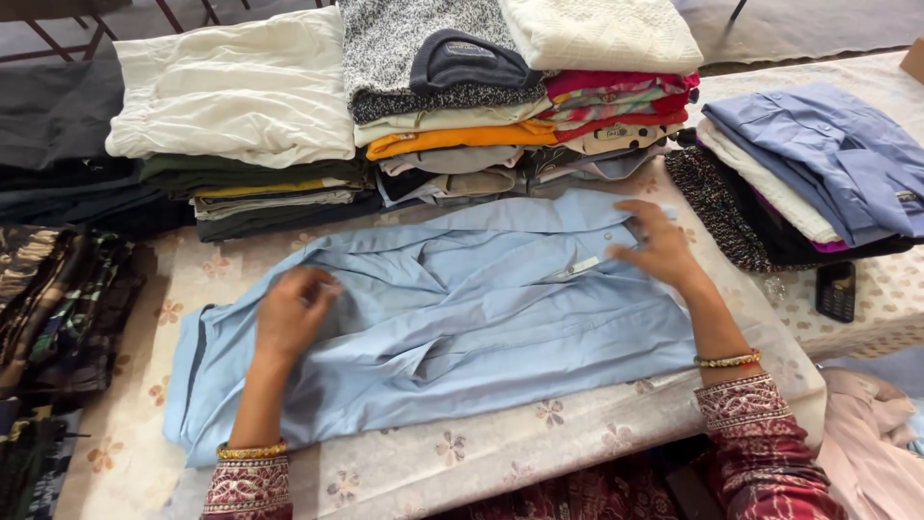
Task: Folding a light blue button-down dress shirt on a table.
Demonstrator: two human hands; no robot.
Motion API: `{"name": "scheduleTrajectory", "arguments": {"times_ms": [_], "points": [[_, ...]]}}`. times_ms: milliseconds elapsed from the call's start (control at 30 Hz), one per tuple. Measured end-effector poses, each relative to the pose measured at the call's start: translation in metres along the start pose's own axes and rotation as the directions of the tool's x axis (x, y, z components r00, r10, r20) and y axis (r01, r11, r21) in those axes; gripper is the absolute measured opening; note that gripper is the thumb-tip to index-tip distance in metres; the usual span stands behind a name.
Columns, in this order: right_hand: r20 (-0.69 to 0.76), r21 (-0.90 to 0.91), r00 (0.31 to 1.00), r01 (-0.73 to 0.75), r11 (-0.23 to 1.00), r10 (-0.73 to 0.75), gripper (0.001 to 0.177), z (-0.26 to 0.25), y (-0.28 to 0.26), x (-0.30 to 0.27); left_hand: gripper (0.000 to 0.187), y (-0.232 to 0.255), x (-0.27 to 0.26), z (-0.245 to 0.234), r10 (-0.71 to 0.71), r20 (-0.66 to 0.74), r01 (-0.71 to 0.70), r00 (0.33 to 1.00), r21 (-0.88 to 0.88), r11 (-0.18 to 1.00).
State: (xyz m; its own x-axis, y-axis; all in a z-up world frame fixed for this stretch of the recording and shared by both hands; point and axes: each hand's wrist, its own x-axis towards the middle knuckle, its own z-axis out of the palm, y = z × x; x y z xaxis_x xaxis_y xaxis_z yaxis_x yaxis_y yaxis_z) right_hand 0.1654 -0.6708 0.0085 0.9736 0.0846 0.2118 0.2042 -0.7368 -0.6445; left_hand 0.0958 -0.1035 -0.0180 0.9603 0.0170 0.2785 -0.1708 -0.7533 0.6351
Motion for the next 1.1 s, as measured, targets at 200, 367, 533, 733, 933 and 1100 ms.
{"name": "scheduleTrajectory", "arguments": {"times_ms": [200,367,533,733,933,1100], "points": [[0.127,-0.176,0.979,0.18,0.968,-0.159,0.055,0.016,-0.015,-0.005,0.033,0.068,-0.014,0.015,0.06,0.526,-0.068,0.848,-0.004,0.998],[-0.279,-0.216,0.891,0.304,0.928,-0.358,0.045,-0.007,-0.06,0.018,0.024,0.023,-0.008,0.016,0.056,0.336,-0.018,0.94,-0.115,0.993],[-0.34,-0.045,0.892,0.302,0.952,-0.299,0.063,-0.017,-0.097,0.011,0.028,0.032,-0.012,-0.012,-0.077,0.065,0.085,0.995,-0.138,0.987],[0.088,-0.248,0.964,0.266,0.932,-0.252,0.033,-0.023,-0.029,-0.041,0.058,0.017,-0.038,-0.02,-0.253,0.385,0.254,0.888,0.05,0.966],[0.353,-0.397,0.908,-0.074,0.915,0.226,0.036,-0.032,0.049,-0.07,0.04,-0.014,-0.052,-0.025,-0.264,0.231,0.254,0.936,0.074,0.964],[0.233,-0.063,0.895,-0.376,0.924,0.38,0.063,-0.032,0.036,-0.086,0.065,0.011,-0.064,-0.052,-0.411,0.138,0.387,0.901,0.174,0.906]]}}
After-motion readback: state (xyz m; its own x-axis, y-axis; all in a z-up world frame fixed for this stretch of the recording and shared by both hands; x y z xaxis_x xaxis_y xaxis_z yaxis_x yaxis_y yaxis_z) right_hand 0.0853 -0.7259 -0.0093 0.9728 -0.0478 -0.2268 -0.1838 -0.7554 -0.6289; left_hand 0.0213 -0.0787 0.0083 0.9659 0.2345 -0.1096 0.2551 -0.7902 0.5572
